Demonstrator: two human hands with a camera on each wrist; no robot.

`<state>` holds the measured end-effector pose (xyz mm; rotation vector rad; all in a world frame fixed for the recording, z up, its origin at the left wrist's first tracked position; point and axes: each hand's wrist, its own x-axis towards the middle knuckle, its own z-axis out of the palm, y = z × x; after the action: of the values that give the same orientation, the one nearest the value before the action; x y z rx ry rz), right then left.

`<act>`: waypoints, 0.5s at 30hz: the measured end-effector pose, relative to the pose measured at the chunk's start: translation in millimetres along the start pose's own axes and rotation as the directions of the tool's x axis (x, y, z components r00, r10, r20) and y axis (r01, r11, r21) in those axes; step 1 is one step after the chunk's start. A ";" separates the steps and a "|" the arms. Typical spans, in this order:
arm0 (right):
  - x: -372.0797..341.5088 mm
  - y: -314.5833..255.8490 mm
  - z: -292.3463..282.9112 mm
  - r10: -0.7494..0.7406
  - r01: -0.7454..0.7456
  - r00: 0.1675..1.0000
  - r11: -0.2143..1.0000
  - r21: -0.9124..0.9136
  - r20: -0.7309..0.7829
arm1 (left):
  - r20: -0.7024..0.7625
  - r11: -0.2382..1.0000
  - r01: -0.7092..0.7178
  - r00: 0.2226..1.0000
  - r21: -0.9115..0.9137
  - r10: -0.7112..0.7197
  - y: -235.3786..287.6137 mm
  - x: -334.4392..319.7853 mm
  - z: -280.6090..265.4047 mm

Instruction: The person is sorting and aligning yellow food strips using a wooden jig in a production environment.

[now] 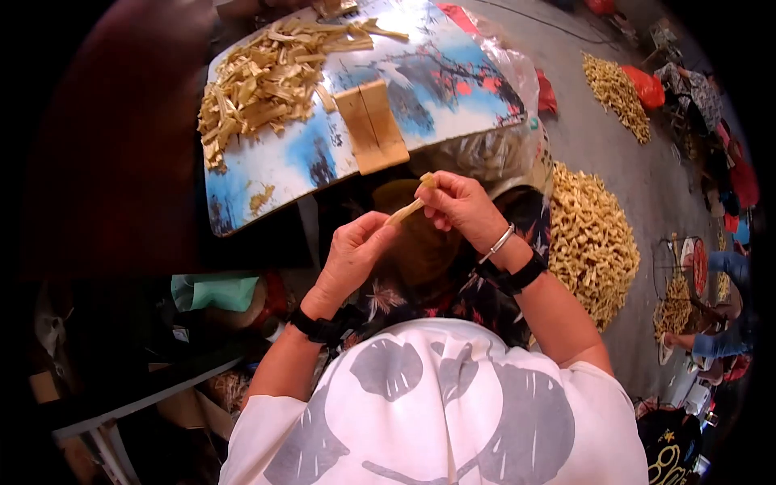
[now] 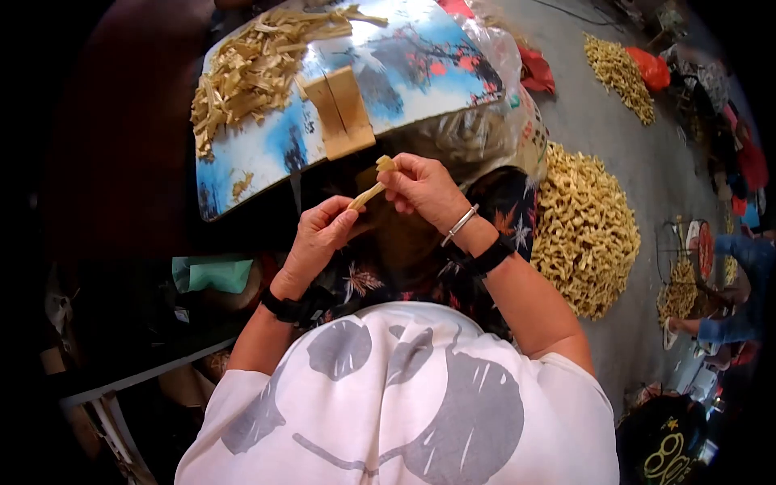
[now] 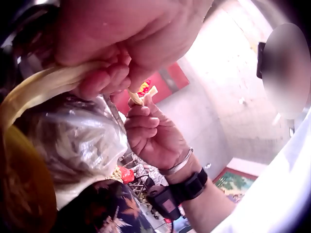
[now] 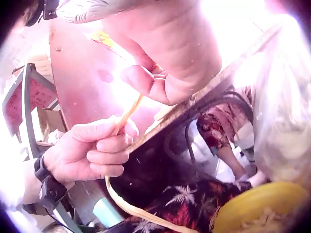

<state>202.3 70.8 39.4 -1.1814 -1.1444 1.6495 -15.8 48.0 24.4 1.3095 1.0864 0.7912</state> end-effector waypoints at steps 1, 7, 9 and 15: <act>9.0 -8.3 -0.4 -0.065 0.065 0.998 0.998 -0.017 -0.025 | -0.051 0.991 -0.098 0.993 0.086 0.102 2.3 10.9 -6.1; 74.0 -44.3 12.7 -0.402 0.326 0.883 0.896 -0.303 -0.241 | -0.237 0.905 -0.258 0.907 0.339 0.347 41.5 86.2 -42.9; 93.4 -44.0 14.6 -0.460 0.350 0.847 0.860 -0.370 -0.268 | -0.261 0.900 -0.253 0.898 0.356 0.355 39.4 107.3 -51.8; 121.8 -35.8 12.8 -0.608 0.349 0.740 0.713 -0.608 -0.289 | -0.305 0.891 -0.273 0.868 0.363 0.391 28.2 135.6 -56.0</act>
<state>162.4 191.9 45.2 -1.3444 -1.4599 0.5815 -19.6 197.1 33.1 1.6916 1.3395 1.2053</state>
